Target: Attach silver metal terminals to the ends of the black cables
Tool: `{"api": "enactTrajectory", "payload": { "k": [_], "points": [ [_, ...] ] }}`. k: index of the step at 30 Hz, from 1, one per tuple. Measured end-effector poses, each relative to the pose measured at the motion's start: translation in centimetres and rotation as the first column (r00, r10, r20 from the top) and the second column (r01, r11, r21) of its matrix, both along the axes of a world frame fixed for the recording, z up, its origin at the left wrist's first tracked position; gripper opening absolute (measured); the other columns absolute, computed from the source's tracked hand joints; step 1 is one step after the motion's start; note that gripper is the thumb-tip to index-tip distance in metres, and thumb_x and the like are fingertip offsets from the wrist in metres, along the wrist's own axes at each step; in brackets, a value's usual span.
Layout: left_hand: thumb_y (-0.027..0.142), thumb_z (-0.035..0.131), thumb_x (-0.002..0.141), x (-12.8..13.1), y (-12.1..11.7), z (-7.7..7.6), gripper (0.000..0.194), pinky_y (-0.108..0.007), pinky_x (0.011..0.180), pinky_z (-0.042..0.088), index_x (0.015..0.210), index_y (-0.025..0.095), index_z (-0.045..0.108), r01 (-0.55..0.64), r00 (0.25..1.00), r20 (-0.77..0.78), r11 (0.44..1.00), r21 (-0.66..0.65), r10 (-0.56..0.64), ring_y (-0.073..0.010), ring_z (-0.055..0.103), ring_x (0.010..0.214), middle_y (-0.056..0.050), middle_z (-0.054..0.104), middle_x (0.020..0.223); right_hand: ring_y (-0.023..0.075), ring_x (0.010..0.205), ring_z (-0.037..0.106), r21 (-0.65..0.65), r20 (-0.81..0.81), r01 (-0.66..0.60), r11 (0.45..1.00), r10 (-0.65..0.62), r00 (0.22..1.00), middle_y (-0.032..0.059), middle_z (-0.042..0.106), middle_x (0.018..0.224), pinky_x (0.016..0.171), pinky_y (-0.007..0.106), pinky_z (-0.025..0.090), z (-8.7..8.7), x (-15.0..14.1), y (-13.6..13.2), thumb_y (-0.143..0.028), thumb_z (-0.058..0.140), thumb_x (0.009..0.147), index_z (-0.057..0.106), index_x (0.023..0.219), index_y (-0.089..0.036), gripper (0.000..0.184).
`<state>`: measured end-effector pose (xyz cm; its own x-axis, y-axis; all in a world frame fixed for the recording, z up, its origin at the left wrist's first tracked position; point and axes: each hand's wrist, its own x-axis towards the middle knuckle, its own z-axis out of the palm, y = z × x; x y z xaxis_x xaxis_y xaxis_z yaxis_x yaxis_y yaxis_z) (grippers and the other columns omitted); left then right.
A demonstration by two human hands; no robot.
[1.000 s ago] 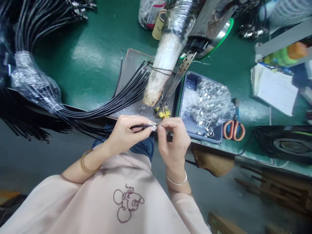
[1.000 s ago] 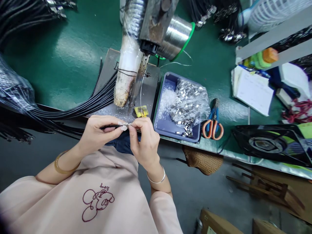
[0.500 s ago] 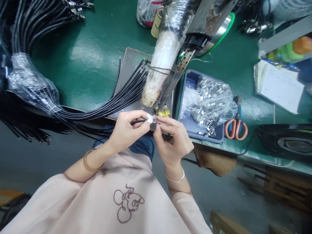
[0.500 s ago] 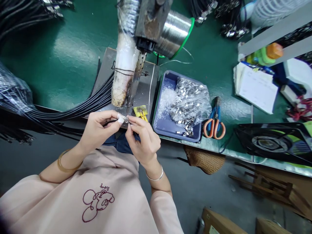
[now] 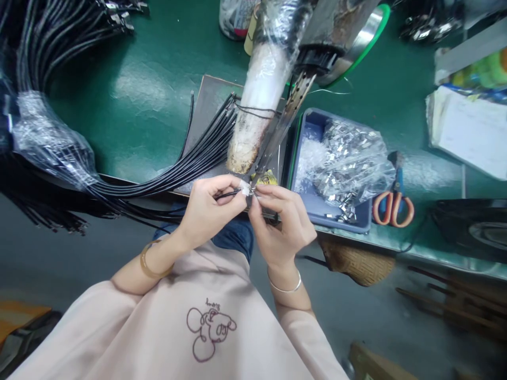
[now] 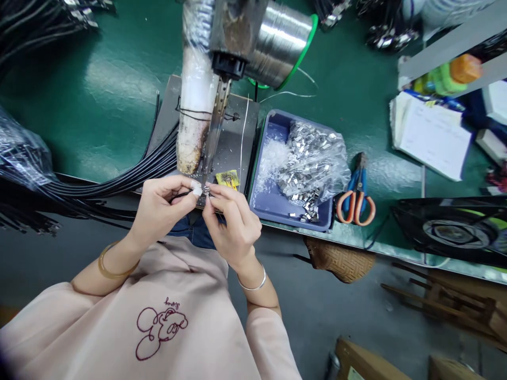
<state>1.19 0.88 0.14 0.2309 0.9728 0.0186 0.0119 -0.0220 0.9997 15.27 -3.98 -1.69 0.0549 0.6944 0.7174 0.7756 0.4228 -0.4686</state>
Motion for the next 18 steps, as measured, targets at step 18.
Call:
{"api": "enactTrajectory", "payload": {
  "k": [18],
  "points": [
    [0.018,0.062,0.072,-0.32,0.02,0.54,0.009,-0.017,0.042,0.019,0.068,0.013,0.068,0.04,0.999,0.015,0.997,-0.068,-0.039,-0.0045,0.028,0.049,0.006,0.043,0.054,0.0167,0.083,0.08,0.043,0.095,0.013,0.999,-0.018,0.995,0.004,0.082,0.097,0.073,0.028,0.068,0.34,-0.23,-0.3,-0.01,0.07,0.091,0.06,0.089,-0.026,0.018]
  ]
}}
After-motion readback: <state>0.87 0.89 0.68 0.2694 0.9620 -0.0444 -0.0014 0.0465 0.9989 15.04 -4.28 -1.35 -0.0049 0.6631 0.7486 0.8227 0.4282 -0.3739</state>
